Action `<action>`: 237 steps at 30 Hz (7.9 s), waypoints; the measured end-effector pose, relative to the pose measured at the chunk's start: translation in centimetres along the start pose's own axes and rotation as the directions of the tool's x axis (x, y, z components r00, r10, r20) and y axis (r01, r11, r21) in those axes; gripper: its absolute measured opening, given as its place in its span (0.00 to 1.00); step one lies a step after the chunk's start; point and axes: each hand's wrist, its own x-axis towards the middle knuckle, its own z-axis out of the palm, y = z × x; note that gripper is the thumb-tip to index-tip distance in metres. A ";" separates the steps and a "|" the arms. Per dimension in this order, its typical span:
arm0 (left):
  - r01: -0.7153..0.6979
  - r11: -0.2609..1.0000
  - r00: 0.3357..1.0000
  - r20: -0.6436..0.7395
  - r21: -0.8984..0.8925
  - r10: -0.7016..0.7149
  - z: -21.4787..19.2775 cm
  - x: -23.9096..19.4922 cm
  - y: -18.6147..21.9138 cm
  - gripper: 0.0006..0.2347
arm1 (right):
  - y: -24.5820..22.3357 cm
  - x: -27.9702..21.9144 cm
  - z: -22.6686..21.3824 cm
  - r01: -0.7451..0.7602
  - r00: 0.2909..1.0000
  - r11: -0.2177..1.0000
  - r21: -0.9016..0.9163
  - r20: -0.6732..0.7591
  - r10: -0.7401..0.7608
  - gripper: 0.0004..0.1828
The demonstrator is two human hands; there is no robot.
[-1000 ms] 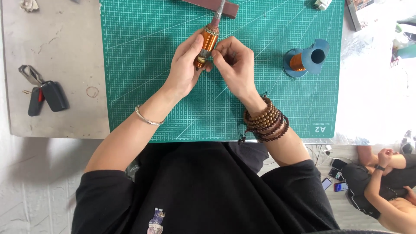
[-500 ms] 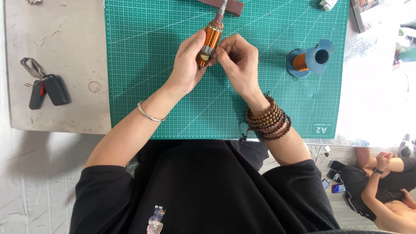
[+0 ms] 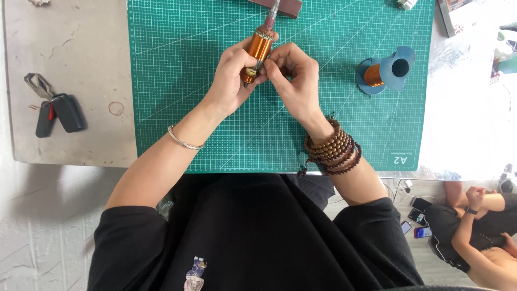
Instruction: Manually winding copper wire onto the poles of a small motor armature on a cutting mat.
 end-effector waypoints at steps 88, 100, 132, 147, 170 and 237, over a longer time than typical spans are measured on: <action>-0.076 0.983 0.996 -0.040 0.167 0.083 0.3 -0.3 -0.1 0.12 | -0.3 0.2 -0.2 0.011 0.999 0.999 -0.050 -0.053 -0.014 0.04; -0.189 0.883 0.967 -0.077 0.430 0.245 0.2 -0.1 -1.0 0.16 | 0.0 0.3 -0.3 0.067 0.996 0.995 -0.080 -0.054 -0.071 0.05; -0.036 0.991 0.998 -0.045 0.132 0.042 1.0 -0.1 0.2 0.13 | 0.0 0.5 -0.4 -0.004 0.996 0.997 -0.083 -0.088 -0.003 0.04; -0.111 0.970 0.975 -0.168 0.217 0.149 0.4 0.5 -1.4 0.14 | 0.2 0.4 -0.5 0.020 0.997 1.000 0.005 -0.074 -0.020 0.04; -0.135 0.982 0.984 -0.094 0.136 0.148 0.0 0.2 -1.3 0.16 | -0.5 0.5 -0.1 0.025 0.997 0.999 -0.031 -0.066 -0.027 0.05; -0.008 0.993 0.992 -0.122 0.120 0.023 1.1 0.0 -0.5 0.13 | 1.5 0.1 -0.4 -0.001 0.991 0.987 -0.160 -0.132 -0.020 0.05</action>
